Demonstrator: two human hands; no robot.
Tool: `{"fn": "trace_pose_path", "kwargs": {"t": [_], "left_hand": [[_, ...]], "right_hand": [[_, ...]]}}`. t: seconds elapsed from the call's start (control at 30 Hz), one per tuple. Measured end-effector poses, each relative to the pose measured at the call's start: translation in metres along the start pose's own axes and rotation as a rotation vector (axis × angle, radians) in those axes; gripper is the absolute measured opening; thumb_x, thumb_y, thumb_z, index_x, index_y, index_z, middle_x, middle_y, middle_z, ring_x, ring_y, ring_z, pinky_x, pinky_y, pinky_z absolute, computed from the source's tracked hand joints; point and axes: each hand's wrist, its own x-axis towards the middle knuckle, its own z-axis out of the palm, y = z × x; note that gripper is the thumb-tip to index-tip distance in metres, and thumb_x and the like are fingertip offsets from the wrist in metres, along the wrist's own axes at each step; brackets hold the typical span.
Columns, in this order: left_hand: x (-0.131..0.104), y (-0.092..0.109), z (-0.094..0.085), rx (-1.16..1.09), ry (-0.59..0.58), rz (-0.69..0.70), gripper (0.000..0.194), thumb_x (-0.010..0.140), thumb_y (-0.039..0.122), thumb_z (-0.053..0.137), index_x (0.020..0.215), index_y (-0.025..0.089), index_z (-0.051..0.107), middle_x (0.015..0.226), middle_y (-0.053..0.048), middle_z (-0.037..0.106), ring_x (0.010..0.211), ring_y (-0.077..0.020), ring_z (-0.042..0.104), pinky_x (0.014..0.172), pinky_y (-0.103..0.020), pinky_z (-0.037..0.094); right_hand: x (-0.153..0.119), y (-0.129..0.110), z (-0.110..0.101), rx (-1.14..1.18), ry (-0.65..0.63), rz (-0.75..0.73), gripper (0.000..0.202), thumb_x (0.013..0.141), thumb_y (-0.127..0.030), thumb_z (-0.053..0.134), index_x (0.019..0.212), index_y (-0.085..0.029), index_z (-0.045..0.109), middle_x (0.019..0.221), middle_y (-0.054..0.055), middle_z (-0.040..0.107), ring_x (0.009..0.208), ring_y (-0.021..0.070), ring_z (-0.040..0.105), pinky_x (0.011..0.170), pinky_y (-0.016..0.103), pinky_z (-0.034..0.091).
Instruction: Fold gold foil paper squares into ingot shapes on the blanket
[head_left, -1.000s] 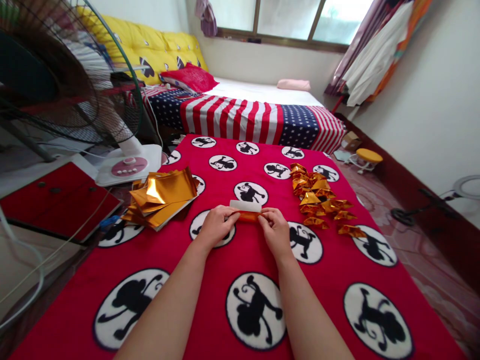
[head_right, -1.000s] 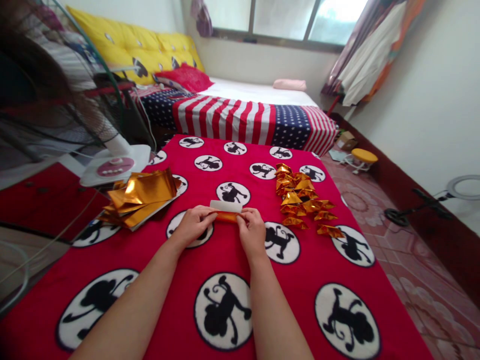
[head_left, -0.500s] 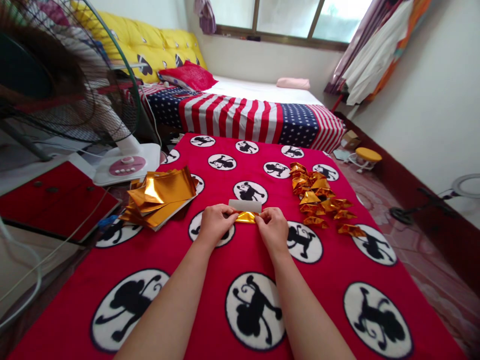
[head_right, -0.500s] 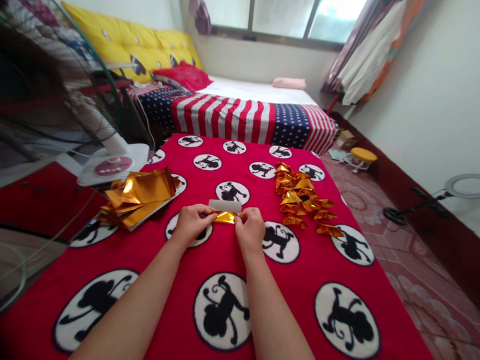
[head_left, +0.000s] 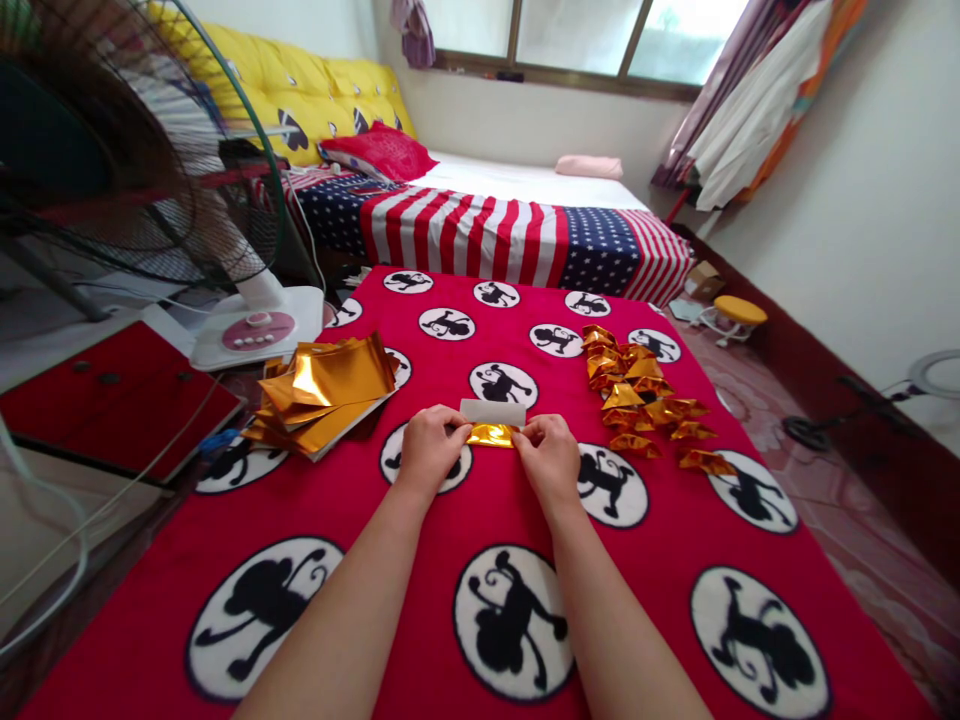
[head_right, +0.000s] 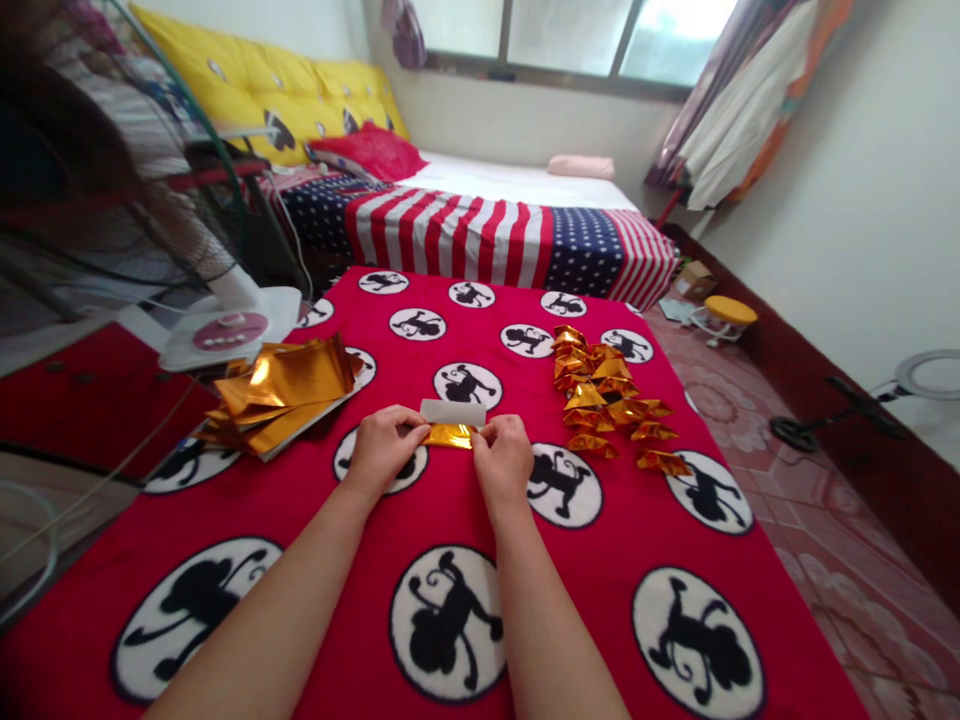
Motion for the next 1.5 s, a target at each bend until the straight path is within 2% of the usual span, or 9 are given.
{"fn": "trace_pose_path", "kwargs": {"t": [0.1, 0.23, 0.47, 0.7, 0.87, 1.1, 1.27, 1.4, 1.5], "left_hand": [[-0.001, 0.001, 0.0, 0.103, 0.037, -0.016, 0.009, 0.072, 0.022, 0.073, 0.072, 0.019, 0.065, 0.08, -0.004, 0.067, 0.08, -0.0205, 0.061, 0.077, -0.033, 0.046], [0.0, 0.001, -0.001, 0.157, 0.05, -0.066, 0.023, 0.07, 0.025, 0.077, 0.087, 0.019, 0.062, 0.089, -0.005, 0.063, 0.084, -0.0214, 0.059, 0.079, -0.033, 0.045], [0.002, 0.0, -0.004, 0.194, -0.039, -0.067, 0.016, 0.073, 0.03, 0.074, 0.085, 0.021, 0.067, 0.084, -0.002, 0.065, 0.081, -0.0193, 0.059, 0.073, -0.029, 0.043], [0.0, -0.001, -0.007, 0.076, -0.032, -0.051, 0.008, 0.074, 0.026, 0.07, 0.077, 0.021, 0.065, 0.084, -0.001, 0.068, 0.083, -0.0187, 0.061, 0.073, -0.028, 0.042], [-0.001, -0.004, -0.005, -0.037, -0.054, -0.125, 0.012, 0.077, 0.033, 0.066, 0.079, 0.022, 0.064, 0.074, 0.0, 0.068, 0.069, -0.0164, 0.062, 0.063, -0.025, 0.04], [-0.003, -0.008, -0.001, -0.258, -0.033, -0.11, 0.014, 0.077, 0.034, 0.065, 0.078, 0.02, 0.064, 0.069, 0.001, 0.067, 0.062, -0.0148, 0.063, 0.057, -0.023, 0.043], [-0.002, -0.003, -0.002, -0.355, 0.021, -0.14, 0.015, 0.074, 0.033, 0.068, 0.078, 0.019, 0.065, 0.069, 0.0, 0.067, 0.056, -0.0141, 0.061, 0.053, -0.022, 0.045], [0.0, -0.003, -0.001, -0.51, 0.027, -0.11, 0.017, 0.074, 0.033, 0.068, 0.076, 0.017, 0.063, 0.101, -0.007, 0.071, 0.075, -0.0161, 0.066, 0.058, -0.022, 0.049], [0.001, -0.005, 0.001, -0.683, -0.029, -0.196, 0.022, 0.073, 0.035, 0.071, 0.077, 0.017, 0.06, 0.09, -0.006, 0.071, 0.072, -0.0157, 0.065, 0.058, -0.022, 0.049]], "right_hand": [[0.0, -0.002, 0.0, -0.048, -0.006, 0.039, 0.006, 0.072, -0.025, 0.065, 0.075, -0.021, 0.061, 0.085, 0.003, 0.062, 0.067, 0.017, 0.058, 0.061, 0.029, 0.039], [0.003, -0.008, -0.002, -0.156, -0.04, 0.105, 0.03, 0.072, -0.026, 0.066, 0.102, -0.022, 0.061, 0.096, 0.004, 0.065, 0.074, 0.0193, 0.06, 0.061, 0.029, 0.037], [0.006, -0.013, -0.007, -0.262, -0.132, 0.149, 0.008, 0.074, -0.03, 0.064, 0.079, -0.024, 0.065, 0.089, 0.002, 0.064, 0.079, 0.0197, 0.06, 0.059, 0.027, 0.032], [-0.001, -0.003, -0.007, 0.033, -0.095, 0.188, 0.011, 0.069, -0.033, 0.065, 0.073, -0.023, 0.062, 0.066, -0.002, 0.062, 0.063, 0.0172, 0.058, 0.056, 0.026, 0.034], [-0.002, 0.001, -0.008, 0.133, -0.097, 0.165, 0.013, 0.068, -0.035, 0.065, 0.072, -0.023, 0.061, 0.058, -0.004, 0.058, 0.056, 0.0157, 0.055, 0.054, 0.025, 0.034], [0.0, 0.004, -0.007, 0.217, -0.096, 0.126, 0.033, 0.07, -0.037, 0.065, 0.099, -0.022, 0.067, 0.073, -0.001, 0.068, 0.057, 0.0147, 0.056, 0.055, 0.026, 0.04], [0.001, 0.011, -0.003, 0.361, -0.111, 0.113, 0.029, 0.07, -0.037, 0.067, 0.095, -0.021, 0.069, 0.075, 0.001, 0.07, 0.057, 0.0144, 0.057, 0.054, 0.025, 0.043], [0.0, 0.015, 0.002, 0.541, -0.1, 0.129, 0.029, 0.069, -0.033, 0.07, 0.095, -0.02, 0.068, 0.08, 0.002, 0.071, 0.06, 0.0149, 0.059, 0.056, 0.026, 0.046], [-0.001, 0.012, 0.004, 0.699, -0.087, 0.13, 0.028, 0.069, -0.031, 0.072, 0.094, -0.019, 0.067, 0.082, 0.003, 0.07, 0.064, 0.015, 0.06, 0.058, 0.026, 0.047]]}}
